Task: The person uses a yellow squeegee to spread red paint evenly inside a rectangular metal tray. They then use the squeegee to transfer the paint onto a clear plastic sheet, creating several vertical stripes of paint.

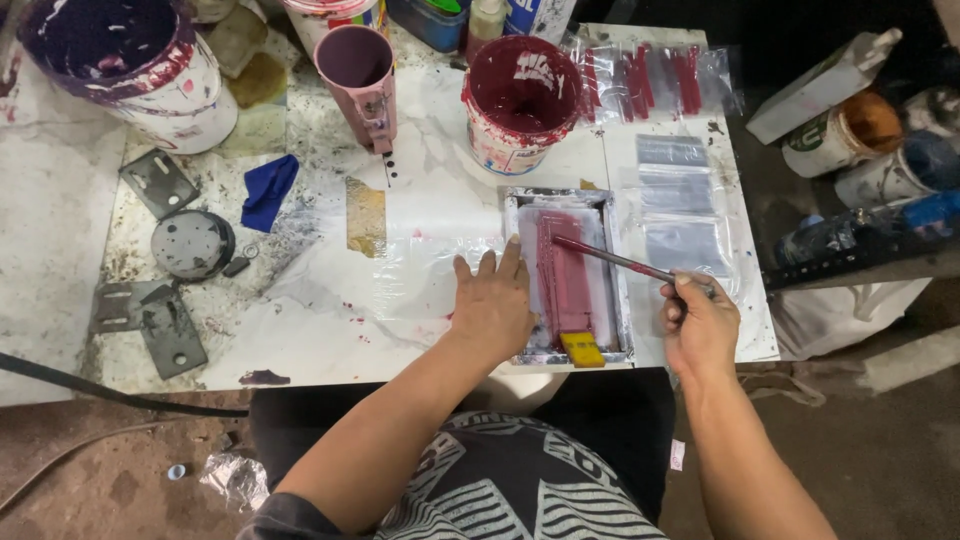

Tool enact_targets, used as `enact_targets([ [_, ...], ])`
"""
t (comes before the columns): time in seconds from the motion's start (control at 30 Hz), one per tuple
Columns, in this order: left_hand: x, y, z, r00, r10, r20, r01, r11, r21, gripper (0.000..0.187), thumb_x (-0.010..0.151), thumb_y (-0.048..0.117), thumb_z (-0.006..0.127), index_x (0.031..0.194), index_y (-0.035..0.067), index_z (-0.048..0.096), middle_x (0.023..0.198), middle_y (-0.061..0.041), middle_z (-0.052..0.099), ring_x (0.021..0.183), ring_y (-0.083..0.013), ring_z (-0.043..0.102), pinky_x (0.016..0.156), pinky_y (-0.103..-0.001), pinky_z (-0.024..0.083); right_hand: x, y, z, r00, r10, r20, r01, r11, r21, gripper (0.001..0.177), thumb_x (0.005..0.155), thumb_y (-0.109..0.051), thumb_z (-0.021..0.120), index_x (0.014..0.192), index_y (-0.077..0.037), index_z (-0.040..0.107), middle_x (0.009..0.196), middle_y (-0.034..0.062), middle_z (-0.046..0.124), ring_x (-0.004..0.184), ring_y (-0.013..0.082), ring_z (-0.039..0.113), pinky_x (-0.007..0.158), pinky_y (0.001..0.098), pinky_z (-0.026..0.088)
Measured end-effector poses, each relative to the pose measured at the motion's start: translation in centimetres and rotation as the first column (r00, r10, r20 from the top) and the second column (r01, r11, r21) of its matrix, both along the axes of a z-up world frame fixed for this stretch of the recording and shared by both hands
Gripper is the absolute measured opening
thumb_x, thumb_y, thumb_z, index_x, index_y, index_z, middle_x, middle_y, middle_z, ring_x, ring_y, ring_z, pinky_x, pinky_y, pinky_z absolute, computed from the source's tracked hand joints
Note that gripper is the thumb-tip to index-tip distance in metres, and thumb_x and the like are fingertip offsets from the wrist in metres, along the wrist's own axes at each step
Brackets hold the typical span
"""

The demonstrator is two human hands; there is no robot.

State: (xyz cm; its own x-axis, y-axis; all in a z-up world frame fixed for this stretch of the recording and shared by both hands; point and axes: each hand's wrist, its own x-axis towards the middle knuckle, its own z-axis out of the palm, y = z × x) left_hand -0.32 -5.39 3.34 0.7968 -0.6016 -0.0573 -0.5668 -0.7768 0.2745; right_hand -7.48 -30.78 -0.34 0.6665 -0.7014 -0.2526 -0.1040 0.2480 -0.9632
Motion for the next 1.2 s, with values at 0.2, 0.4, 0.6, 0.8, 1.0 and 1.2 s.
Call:
enact_targets([
  [0.2, 0.1, 0.1, 0.4, 1.0, -0.003, -0.019, 0.004, 1.0, 0.015, 0.067, 0.083, 0.031, 0.078, 0.135, -0.007, 0.058, 0.15, -0.027, 0.049, 0.127, -0.0459, 0.053, 0.102, -0.076, 0.032, -0.1, -0.3, 0.2, 0.999, 0.007, 0.037, -0.005, 0.998, -0.06, 0.006, 0.096, -0.006, 0.065, 0.102, -0.008, 0.067, 0.07, 0.0104, 0.062, 0.045, 0.0062, 0.044, 0.041, 0.0174, 0.035],
  [0.4, 0.0, -0.1, 0.0, 1.0, -0.001, -0.009, 0.001, 1.0, 0.018, 0.069, 0.083, 0.032, 0.078, 0.137, -0.007, 0.057, 0.15, -0.026, 0.049, 0.126, -0.0459, 0.053, 0.102, -0.076, 0.032, -0.1, -1.2, 0.7, 0.994, -0.003, 0.108, 0.008, 0.999, -0.051, 0.008, 0.094, -0.005, 0.067, 0.101, -0.007, 0.069, 0.069, 0.0123, 0.062, 0.044, 0.008, 0.043, 0.041, 0.0184, 0.035],
  [0.6, -0.1, 0.0, 0.4, 0.999, 0.004, -0.032, -0.003, 1.0, 0.018, 0.068, 0.084, 0.03, 0.078, 0.137, -0.007, 0.057, 0.15, -0.026, 0.048, 0.127, -0.0458, 0.053, 0.102, -0.075, 0.031, -0.2, -0.8, 0.1, 0.996, 0.004, 0.086, 0.005, 0.996, -0.094, 0.008, 0.094, -0.004, 0.066, 0.101, -0.006, 0.07, 0.069, 0.0138, 0.063, 0.043, 0.0073, 0.045, 0.039, 0.0177, 0.035],
  [0.8, 0.0, -0.1, 0.5, 0.999, 0.006, -0.047, -0.004, 0.999, 0.037, 0.069, 0.085, 0.031, 0.077, 0.138, -0.006, 0.056, 0.152, -0.026, 0.047, 0.129, -0.0454, 0.052, 0.104, -0.076, 0.03, -0.3, -0.6, 0.0, 0.999, -0.011, 0.051, 0.016, 0.996, -0.092, 0.008, 0.095, -0.005, 0.065, 0.101, -0.008, 0.069, 0.069, 0.0119, 0.064, 0.043, 0.0067, 0.045, 0.039, 0.017, 0.035],
  [1.0, -0.1, 0.0, 0.3, 0.999, 0.009, -0.034, -0.008, 1.0, 0.028, 0.069, 0.084, 0.032, 0.078, 0.138, -0.006, 0.056, 0.152, -0.026, 0.047, 0.128, -0.0454, 0.052, 0.103, -0.075, 0.031, -0.4, -1.6, 2.0, 0.994, -0.02, 0.112, 0.01, 0.996, 0.094, 0.006, 0.097, -0.011, 0.064, 0.099, -0.014, 0.069, 0.071, 0.008, 0.062, 0.049, 0.0064, 0.042, 0.044, 0.0155, 0.033],
  [1.2, 0.0, 0.0, 0.3, 0.999, -0.004, -0.038, 0.005, 1.0, 0.03, 0.067, 0.086, 0.03, 0.076, 0.138, -0.006, 0.056, 0.152, -0.025, 0.047, 0.129, -0.0451, 0.052, 0.103, -0.075, 0.031, 1.3, -2.3, 4.4, 0.97, -0.003, 0.242, -0.114, 0.876, 0.468, 0.007, 0.096, -0.014, 0.062, 0.089, -0.016, 0.06, 0.077, -0.0026, 0.06, 0.054, 0.0012, 0.042, 0.046, 0.0107, 0.031],
])
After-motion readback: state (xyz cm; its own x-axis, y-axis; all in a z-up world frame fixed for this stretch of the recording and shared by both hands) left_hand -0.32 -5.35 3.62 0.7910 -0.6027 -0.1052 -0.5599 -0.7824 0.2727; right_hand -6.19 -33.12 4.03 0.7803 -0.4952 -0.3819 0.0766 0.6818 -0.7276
